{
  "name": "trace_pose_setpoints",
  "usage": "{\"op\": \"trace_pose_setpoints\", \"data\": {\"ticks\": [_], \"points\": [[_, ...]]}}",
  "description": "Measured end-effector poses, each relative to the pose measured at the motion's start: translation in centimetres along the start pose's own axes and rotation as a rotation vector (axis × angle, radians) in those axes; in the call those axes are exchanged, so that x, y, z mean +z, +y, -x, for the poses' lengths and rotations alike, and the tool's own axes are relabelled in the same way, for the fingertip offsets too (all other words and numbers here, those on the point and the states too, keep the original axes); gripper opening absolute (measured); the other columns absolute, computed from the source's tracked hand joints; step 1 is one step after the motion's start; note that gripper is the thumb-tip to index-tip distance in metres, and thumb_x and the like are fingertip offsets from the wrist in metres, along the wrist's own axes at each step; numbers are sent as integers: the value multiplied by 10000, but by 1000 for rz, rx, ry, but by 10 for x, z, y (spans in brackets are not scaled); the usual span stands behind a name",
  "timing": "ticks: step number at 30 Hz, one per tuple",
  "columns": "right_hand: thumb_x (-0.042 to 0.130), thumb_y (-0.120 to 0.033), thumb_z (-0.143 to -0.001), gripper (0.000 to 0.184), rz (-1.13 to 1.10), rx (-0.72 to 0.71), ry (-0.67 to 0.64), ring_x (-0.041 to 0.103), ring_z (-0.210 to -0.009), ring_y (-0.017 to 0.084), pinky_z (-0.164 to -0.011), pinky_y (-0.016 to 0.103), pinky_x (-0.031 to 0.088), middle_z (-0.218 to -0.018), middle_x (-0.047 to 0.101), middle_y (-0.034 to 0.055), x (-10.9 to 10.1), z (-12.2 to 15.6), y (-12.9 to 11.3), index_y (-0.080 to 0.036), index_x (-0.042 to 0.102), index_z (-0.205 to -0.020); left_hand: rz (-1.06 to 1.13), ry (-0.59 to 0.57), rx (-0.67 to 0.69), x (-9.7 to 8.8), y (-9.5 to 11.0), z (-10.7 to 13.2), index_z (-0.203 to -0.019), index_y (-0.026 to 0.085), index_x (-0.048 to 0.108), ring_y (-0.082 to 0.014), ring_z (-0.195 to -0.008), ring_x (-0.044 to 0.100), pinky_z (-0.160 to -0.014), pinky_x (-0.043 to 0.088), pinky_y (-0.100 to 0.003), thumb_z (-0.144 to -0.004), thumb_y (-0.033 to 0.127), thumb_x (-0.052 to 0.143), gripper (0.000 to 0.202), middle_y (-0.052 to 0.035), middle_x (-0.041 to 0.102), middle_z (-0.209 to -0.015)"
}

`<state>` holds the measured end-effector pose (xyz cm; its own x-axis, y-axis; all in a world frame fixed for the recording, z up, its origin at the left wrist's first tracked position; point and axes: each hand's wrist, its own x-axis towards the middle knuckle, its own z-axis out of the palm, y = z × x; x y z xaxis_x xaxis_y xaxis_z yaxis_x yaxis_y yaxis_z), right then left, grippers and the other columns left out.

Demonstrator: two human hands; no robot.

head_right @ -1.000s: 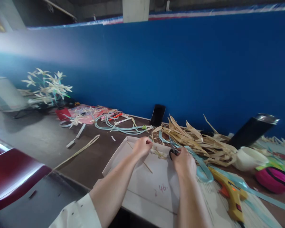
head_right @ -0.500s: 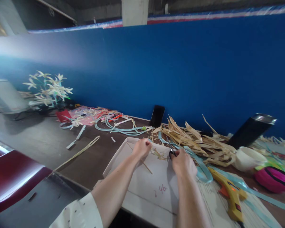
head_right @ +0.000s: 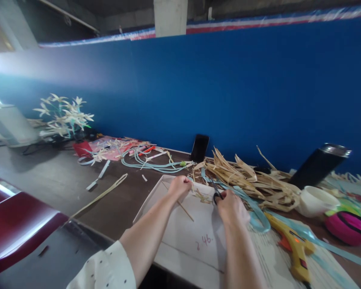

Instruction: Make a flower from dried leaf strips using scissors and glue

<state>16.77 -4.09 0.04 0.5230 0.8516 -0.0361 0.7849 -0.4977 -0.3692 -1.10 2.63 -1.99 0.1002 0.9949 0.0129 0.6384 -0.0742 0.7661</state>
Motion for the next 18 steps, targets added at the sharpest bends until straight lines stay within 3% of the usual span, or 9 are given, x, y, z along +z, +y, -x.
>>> {"op": "trace_pose_setpoints", "data": {"ticks": [14,18], "points": [[492,-374,-706,380,-3,-52,90,569,-920,307,-693,408,435,-1001,594,114,5,-2,7,-266,592,-1056,7,65,4,-1,5,8,-767,195,656,-168,-762,598,-659,407,-235,-703,318,515,197,-38,680,-797],[509,-358,-687,397,-16,-85,96,566,-924,297,-713,396,428,-983,596,106,3,1,5,-252,596,-1060,11,18,20,-5,7,9,-727,182,653,-151,-701,590,-616,396,-220,-687,278,509,177,-30,673,-728]]}}
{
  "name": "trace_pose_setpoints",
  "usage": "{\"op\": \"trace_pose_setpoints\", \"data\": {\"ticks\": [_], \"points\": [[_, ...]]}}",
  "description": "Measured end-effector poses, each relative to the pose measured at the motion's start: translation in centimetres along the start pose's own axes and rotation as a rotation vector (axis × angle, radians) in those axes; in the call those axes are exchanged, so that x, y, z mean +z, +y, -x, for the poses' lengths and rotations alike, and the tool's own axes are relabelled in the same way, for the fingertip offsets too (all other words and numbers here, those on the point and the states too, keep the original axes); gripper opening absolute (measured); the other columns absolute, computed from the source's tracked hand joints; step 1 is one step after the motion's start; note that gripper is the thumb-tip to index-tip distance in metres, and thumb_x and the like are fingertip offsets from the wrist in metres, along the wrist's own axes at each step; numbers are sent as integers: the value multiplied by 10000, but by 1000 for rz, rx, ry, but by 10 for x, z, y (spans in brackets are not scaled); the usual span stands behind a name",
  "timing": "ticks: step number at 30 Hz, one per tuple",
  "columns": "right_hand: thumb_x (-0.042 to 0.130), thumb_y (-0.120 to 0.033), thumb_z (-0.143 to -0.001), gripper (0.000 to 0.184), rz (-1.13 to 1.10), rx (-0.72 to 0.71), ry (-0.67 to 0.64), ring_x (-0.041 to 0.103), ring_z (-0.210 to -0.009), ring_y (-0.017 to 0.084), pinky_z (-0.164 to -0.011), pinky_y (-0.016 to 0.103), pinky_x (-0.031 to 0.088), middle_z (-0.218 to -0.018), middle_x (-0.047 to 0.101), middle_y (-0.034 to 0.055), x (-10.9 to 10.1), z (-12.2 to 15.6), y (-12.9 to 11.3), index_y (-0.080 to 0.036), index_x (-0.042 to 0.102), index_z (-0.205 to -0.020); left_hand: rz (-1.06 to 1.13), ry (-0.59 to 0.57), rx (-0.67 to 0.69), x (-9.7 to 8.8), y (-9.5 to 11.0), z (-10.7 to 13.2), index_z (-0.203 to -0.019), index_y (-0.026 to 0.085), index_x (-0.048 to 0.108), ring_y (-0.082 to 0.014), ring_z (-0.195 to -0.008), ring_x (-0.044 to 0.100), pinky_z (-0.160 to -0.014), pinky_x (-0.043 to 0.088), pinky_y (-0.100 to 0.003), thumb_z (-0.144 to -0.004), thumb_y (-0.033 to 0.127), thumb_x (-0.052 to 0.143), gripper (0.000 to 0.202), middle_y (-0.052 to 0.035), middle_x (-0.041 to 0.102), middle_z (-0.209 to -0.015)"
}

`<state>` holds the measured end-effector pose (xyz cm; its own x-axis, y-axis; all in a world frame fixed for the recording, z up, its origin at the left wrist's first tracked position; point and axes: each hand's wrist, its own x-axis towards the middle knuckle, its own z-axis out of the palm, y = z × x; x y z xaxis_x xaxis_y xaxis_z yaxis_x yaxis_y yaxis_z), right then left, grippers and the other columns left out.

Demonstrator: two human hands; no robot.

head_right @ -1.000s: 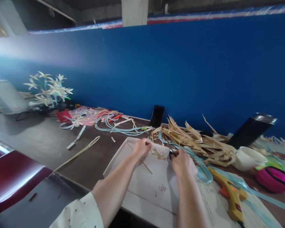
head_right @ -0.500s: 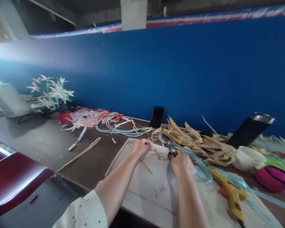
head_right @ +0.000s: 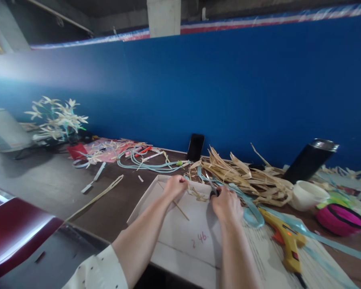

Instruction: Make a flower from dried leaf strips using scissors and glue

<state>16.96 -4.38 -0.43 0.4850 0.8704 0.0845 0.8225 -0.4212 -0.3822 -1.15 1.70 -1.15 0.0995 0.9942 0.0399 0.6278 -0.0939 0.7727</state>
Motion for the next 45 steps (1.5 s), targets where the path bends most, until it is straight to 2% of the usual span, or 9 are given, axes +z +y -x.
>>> {"op": "trace_pose_setpoints", "data": {"ticks": [6,13,19,22,27,33,38,42,45], "points": [[477,-328,-715,360,-42,-21,13,567,-916,268,-728,369,418,-965,603,103,-4,4,-7,-235,616,-1033,58,-171,15,0,2,1,-718,145,666,-111,-555,533,-537,374,-201,-685,305,529,213,-27,641,-618],[463,-299,-749,301,-193,-135,192,564,-837,203,-689,288,392,-918,626,60,-4,9,-17,-228,638,-983,86,-254,40,-2,9,5,-690,140,680,-93,-523,494,-513,360,-192,-648,231,532,179,3,591,-550],[461,-319,-753,281,-275,-200,231,562,-763,179,-660,276,380,-937,633,46,-3,14,-21,-237,644,-951,192,-321,78,0,5,4,-718,160,692,-97,-546,508,-540,389,-192,-621,252,570,180,9,613,-593],[452,-331,-762,281,-322,-235,255,566,-753,178,-675,275,387,-919,635,54,0,15,-24,-223,645,-933,167,-245,112,-1,3,2,-720,173,698,-105,-590,521,-579,394,-200,-655,271,543,195,8,628,-627],[433,-319,-785,271,-362,-358,211,576,-727,166,-689,266,396,-897,638,41,14,15,-29,-214,615,-956,168,7,145,-6,6,1,-707,158,669,-103,-592,522,-578,373,-207,-713,355,519,248,-2,637,-652],[379,-347,-846,279,-346,-383,220,583,-763,168,-651,253,378,-921,643,44,16,23,-34,-213,583,-981,249,259,174,-6,10,4,-779,155,627,-102,-638,545,-623,390,-201,-782,390,462,287,-7,631,-689],[377,-323,-849,264,-304,-342,196,576,-769,167,-621,247,367,-924,640,46,11,29,-40,-213,597,-948,348,358,162,-14,25,10,-826,151,617,-104,-630,550,-625,405,-194,-786,383,462,282,-13,625,-676],[389,-313,-840,250,-286,-318,187,574,-745,169,-625,257,384,-927,647,37,13,28,-41,-228,610,-923,485,425,150,-33,54,15,-794,148,612,-94,-613,527,-596,403,-191,-774,405,476,291,-14,611,-677],[404,-302,-832,255,-296,-350,212,585,-747,178,-638,260,409,-904,659,53,13,27,-38,-211,620,-932,676,316,128,-42,78,40,-881,149,606,-82,-562,497,-515,381,-193,-764,449,496,340,-22,596,-692]]}}
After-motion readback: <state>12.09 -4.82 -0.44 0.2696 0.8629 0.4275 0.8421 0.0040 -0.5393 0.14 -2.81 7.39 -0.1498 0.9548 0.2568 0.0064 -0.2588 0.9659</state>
